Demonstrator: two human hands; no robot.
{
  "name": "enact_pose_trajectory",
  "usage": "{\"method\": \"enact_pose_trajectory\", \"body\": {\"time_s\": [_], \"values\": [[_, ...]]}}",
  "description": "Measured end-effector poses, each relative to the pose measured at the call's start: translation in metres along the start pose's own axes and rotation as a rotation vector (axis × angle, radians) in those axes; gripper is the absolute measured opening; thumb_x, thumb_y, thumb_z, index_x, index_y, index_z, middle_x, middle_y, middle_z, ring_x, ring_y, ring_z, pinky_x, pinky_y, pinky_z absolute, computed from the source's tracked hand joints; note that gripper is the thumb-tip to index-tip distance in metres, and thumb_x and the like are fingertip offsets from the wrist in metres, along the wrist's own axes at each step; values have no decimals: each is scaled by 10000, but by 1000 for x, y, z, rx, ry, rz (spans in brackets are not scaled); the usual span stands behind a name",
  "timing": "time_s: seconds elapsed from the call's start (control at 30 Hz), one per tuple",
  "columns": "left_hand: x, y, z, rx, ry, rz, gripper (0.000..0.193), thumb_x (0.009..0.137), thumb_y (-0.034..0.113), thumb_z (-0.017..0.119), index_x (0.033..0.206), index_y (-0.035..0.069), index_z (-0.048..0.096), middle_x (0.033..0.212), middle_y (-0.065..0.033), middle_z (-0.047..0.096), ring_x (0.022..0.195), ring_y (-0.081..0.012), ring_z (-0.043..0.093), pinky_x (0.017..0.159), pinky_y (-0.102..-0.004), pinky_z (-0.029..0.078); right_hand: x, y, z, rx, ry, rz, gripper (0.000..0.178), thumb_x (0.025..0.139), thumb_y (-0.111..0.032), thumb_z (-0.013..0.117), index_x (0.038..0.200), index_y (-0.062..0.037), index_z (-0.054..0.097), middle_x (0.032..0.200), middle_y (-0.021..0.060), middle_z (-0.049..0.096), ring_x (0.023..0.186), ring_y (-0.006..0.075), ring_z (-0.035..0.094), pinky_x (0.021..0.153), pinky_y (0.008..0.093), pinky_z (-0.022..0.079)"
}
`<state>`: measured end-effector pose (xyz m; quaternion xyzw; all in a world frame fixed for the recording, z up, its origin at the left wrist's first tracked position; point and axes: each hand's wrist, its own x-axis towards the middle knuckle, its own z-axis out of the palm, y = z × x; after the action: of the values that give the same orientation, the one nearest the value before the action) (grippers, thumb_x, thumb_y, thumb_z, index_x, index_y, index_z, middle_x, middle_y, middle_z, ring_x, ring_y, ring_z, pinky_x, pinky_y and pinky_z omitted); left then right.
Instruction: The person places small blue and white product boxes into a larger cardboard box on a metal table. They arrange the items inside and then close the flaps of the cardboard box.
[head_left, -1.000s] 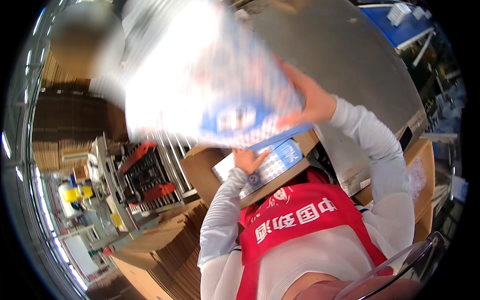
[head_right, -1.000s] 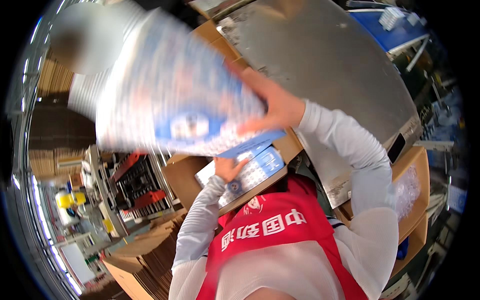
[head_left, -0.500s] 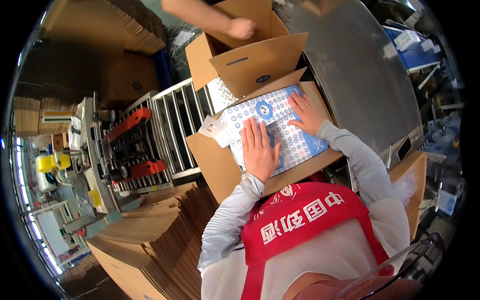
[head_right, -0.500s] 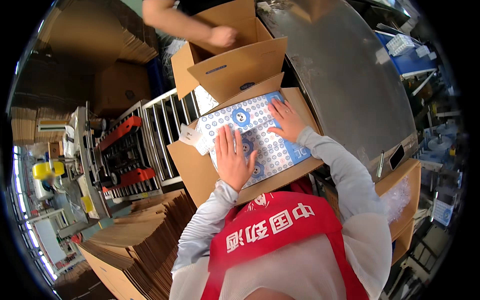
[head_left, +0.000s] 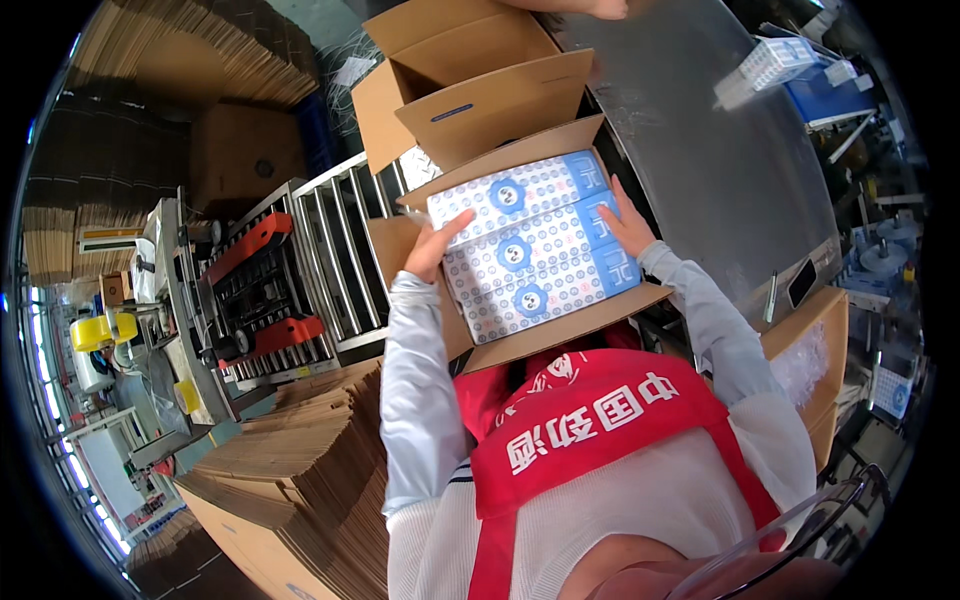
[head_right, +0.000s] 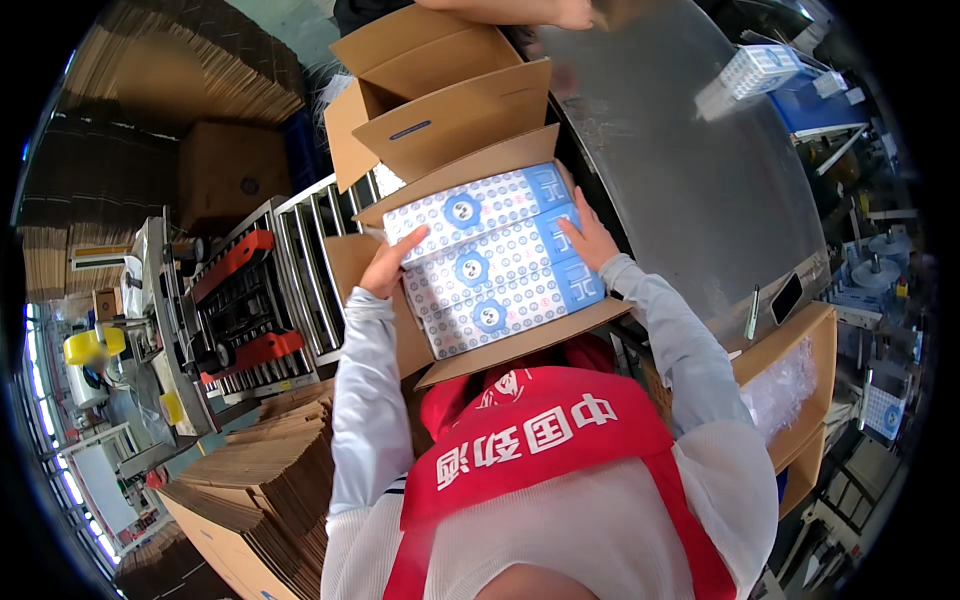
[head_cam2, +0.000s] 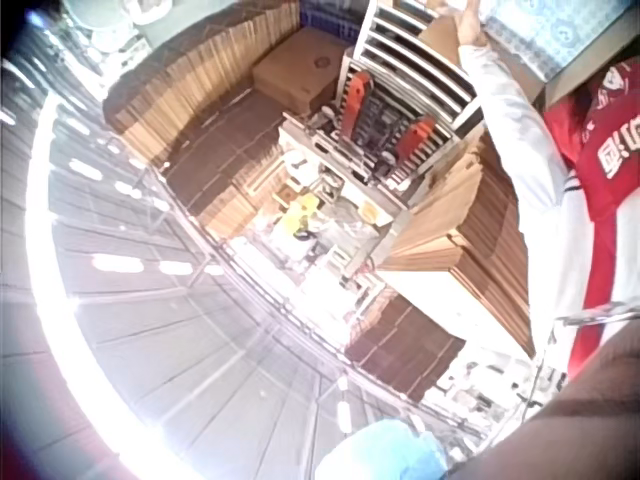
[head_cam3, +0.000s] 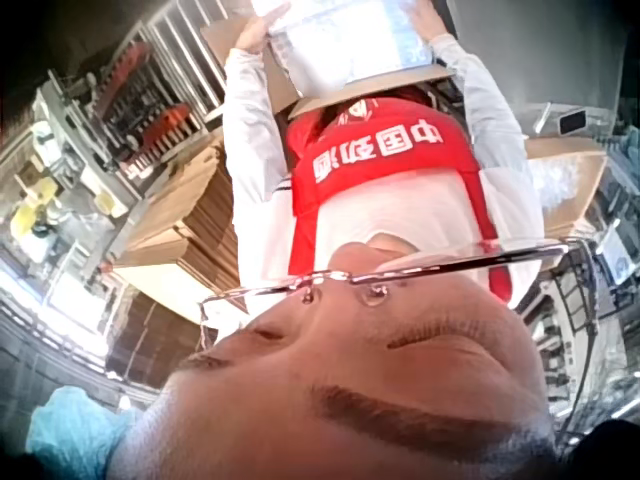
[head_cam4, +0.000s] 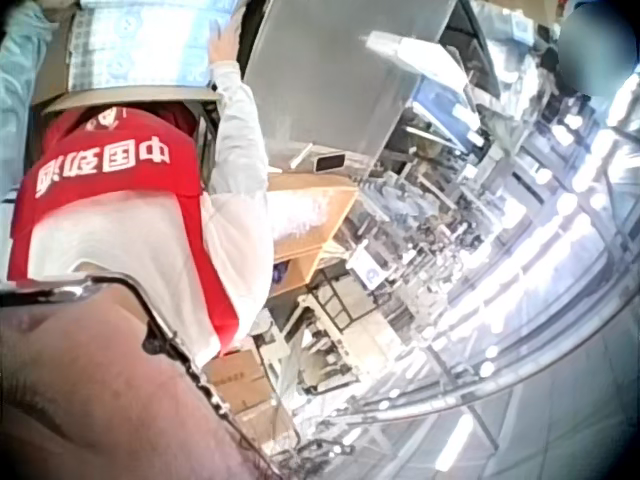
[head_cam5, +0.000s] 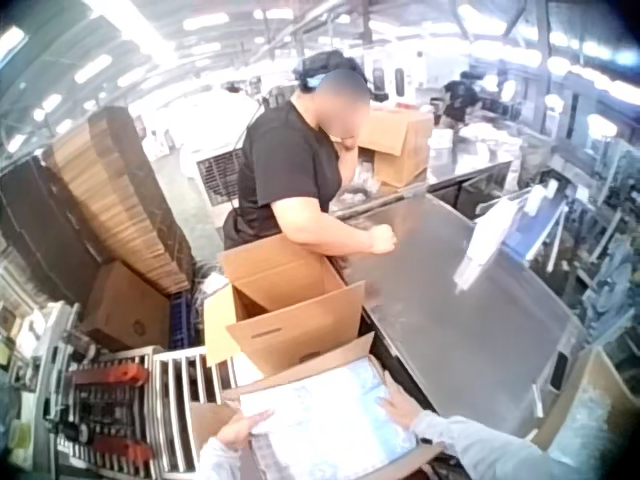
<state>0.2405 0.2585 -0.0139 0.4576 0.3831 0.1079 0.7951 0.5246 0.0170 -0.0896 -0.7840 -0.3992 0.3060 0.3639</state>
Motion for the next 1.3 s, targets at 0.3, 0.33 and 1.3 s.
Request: {"method": "enact_pose_trajectory", "body": {"time_s": [0.3, 0.33, 1.3], "values": [[-44, 3, 84, 1540, 479, 848, 716, 842, 375, 652, 1362, -43, 391, 1450, -269, 334, 1373, -439, 263, 1115, -528, 243, -14, 9, 23, -68, 197, -60, 643, 982, -337, 474, 1510, -122, 177, 1469, 225, 345, 1335, 398, 359, 1079, 413, 338], [-38, -13, 75, 1597, 445, 744, 769, 859, 457, 597, 1399, -33, 352, 1489, -267, 264, 1404, -428, 188, 1138, -526, 160, -18, 4, 22, -51, 189, -48, 635, 984, -338, 468, 1510, -128, 180, 1463, 229, 349, 1325, 405, 368, 1070, 422, 347], [-102, -79, -14, 1070, 78, -88, 1078, 865, 658, 495, 1480, -67, -14, 1286, -279, 489, 1174, -375, 509, 977, -406, 423, -15, -149, 44, -553, -535, -272, 781, 937, -462, 498, 1480, 2, 182, 1047, 241, 644, 879, 408, 643, 784, 450, 510]]}}
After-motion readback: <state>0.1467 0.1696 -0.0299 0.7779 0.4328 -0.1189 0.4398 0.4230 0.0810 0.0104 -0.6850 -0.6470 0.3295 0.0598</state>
